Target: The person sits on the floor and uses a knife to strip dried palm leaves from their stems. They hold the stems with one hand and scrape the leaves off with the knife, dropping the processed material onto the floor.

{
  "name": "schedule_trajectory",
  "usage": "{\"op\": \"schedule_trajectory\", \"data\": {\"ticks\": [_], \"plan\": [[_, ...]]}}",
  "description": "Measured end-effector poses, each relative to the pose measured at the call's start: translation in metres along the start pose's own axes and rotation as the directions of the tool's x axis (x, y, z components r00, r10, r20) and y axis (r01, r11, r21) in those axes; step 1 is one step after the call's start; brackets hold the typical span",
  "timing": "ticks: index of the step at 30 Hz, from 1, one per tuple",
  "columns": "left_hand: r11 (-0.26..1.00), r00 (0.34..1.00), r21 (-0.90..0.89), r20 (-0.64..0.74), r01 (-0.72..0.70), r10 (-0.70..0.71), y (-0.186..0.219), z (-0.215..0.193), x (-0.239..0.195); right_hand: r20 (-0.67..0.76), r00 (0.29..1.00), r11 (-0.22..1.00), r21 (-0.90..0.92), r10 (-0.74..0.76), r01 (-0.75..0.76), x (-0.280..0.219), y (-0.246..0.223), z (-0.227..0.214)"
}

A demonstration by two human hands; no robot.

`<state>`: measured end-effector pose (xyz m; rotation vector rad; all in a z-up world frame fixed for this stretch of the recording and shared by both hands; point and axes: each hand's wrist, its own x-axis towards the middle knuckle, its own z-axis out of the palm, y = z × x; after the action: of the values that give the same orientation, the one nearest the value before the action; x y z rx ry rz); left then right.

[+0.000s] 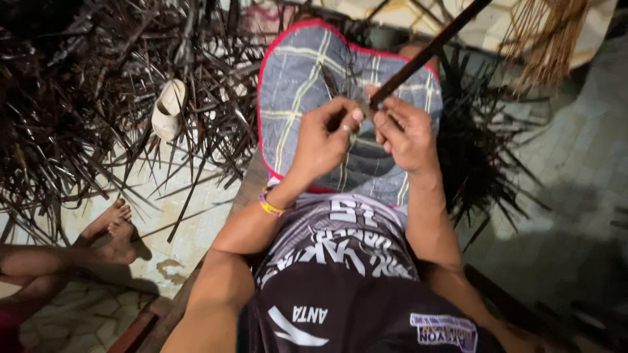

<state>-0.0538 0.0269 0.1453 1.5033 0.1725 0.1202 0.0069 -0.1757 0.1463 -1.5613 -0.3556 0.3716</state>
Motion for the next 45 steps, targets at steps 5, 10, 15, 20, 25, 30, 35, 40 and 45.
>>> {"op": "schedule_trajectory", "data": {"ticks": [5,10,15,20,25,30,35,40,45], "plan": [[1.000,1.000,-0.011,0.016,0.001,0.000,0.016,0.001,0.005,-0.097,0.992,0.996,-0.019,-0.085,0.084,0.000,-0.001,0.006],[1.000,0.999,-0.015,0.042,0.014,-0.013,0.003,0.000,0.006,-0.157,0.980,0.991,-0.070,-0.122,0.112,0.008,0.010,0.007],[0.992,0.992,0.123,0.125,-0.017,0.002,0.013,-0.019,-0.003,-0.313,0.943,0.992,0.020,-0.112,0.124,0.023,0.027,-0.005],[0.947,0.969,0.317,0.216,0.050,-0.123,0.018,-0.056,-0.004,-0.424,0.904,0.992,0.087,-0.051,0.097,0.028,0.087,-0.014],[0.889,0.944,0.426,0.192,0.166,-0.268,0.094,-0.056,0.012,-0.436,0.895,0.995,-0.028,-0.096,0.094,0.026,0.047,0.028],[0.868,0.980,0.483,0.198,-0.116,0.020,0.062,-0.041,0.038,-0.426,0.890,0.985,-0.129,-0.161,0.116,0.028,0.051,0.051],[0.871,0.974,0.463,0.215,-0.162,0.067,0.018,-0.030,0.037,-0.434,0.892,0.991,-0.083,-0.131,0.105,0.025,0.028,0.057],[0.902,0.965,0.419,0.261,-0.108,-0.005,0.029,-0.050,0.020,-0.477,0.877,0.995,0.038,-0.059,0.088,0.026,0.070,0.014],[0.861,0.943,0.506,0.308,-0.050,-0.126,0.022,-0.088,0.019,-0.535,0.845,0.984,0.156,0.017,0.079,0.029,0.085,-0.008]]}}
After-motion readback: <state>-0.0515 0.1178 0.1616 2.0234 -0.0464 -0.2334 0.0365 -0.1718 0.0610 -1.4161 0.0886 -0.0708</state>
